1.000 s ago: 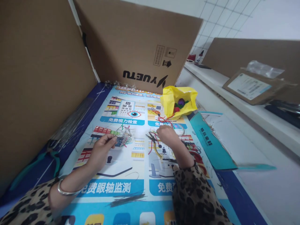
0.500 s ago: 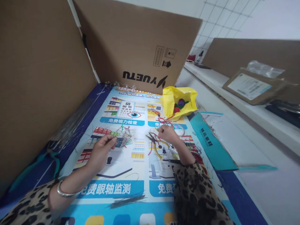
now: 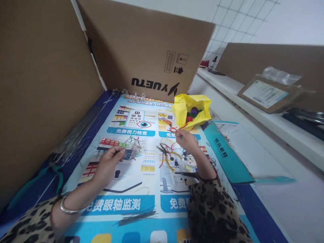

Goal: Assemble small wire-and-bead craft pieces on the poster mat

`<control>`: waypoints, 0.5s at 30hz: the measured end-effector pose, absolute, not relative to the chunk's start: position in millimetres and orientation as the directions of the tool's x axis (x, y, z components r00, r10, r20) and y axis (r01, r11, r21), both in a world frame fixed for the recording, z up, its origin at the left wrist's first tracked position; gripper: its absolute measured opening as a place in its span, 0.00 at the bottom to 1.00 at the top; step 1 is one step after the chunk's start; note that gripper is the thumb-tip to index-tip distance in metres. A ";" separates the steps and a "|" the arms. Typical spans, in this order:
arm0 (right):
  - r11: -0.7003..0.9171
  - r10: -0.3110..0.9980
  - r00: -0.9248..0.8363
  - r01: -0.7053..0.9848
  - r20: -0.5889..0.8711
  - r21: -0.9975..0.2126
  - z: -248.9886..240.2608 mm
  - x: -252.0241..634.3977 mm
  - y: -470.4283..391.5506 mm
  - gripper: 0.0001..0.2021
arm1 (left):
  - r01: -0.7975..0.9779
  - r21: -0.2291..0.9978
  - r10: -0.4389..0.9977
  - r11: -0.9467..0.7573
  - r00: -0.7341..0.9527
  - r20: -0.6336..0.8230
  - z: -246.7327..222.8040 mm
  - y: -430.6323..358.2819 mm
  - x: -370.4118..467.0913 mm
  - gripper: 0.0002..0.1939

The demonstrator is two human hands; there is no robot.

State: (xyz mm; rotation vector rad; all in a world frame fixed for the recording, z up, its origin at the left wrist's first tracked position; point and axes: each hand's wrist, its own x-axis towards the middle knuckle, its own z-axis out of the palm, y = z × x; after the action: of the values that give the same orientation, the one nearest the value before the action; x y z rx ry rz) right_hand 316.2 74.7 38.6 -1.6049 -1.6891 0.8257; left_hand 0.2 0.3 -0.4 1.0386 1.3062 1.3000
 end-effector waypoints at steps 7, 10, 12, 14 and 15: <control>-0.079 0.988 -0.088 0.440 -0.130 -0.894 27.1 311.7 75.0 0.12 | -0.056 0.996 0.986 0.076 -0.146 -0.083 1.1 0.3 0.1 0.12; -0.101 0.972 -0.161 0.363 -0.169 -0.926 31.8 314.1 70.1 0.14 | -0.055 0.996 0.985 0.076 -0.148 -0.083 0.4 0.3 0.0 0.12; -0.063 0.971 -0.191 0.370 -0.142 -0.927 37.4 316.9 67.4 0.14 | -0.049 0.996 0.987 0.070 -0.143 -0.076 -0.8 0.3 -0.2 0.11; 0.034 0.980 -0.188 0.477 -0.064 -0.878 42.1 319.4 66.2 0.14 | -0.045 0.997 0.988 0.066 -0.140 -0.072 -1.9 0.3 -0.6 0.10; 0.085 0.984 -0.176 0.561 -0.018 -0.824 43.4 320.2 66.3 0.14 | -0.047 0.997 0.987 0.065 -0.141 -0.071 -2.3 0.3 -0.6 0.10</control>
State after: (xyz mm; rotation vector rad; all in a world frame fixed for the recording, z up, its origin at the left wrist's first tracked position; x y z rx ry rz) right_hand 320.2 66.3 43.4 -1.5226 -1.8009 0.9642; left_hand -0.6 0.3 -2.3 1.0562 1.3134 1.2811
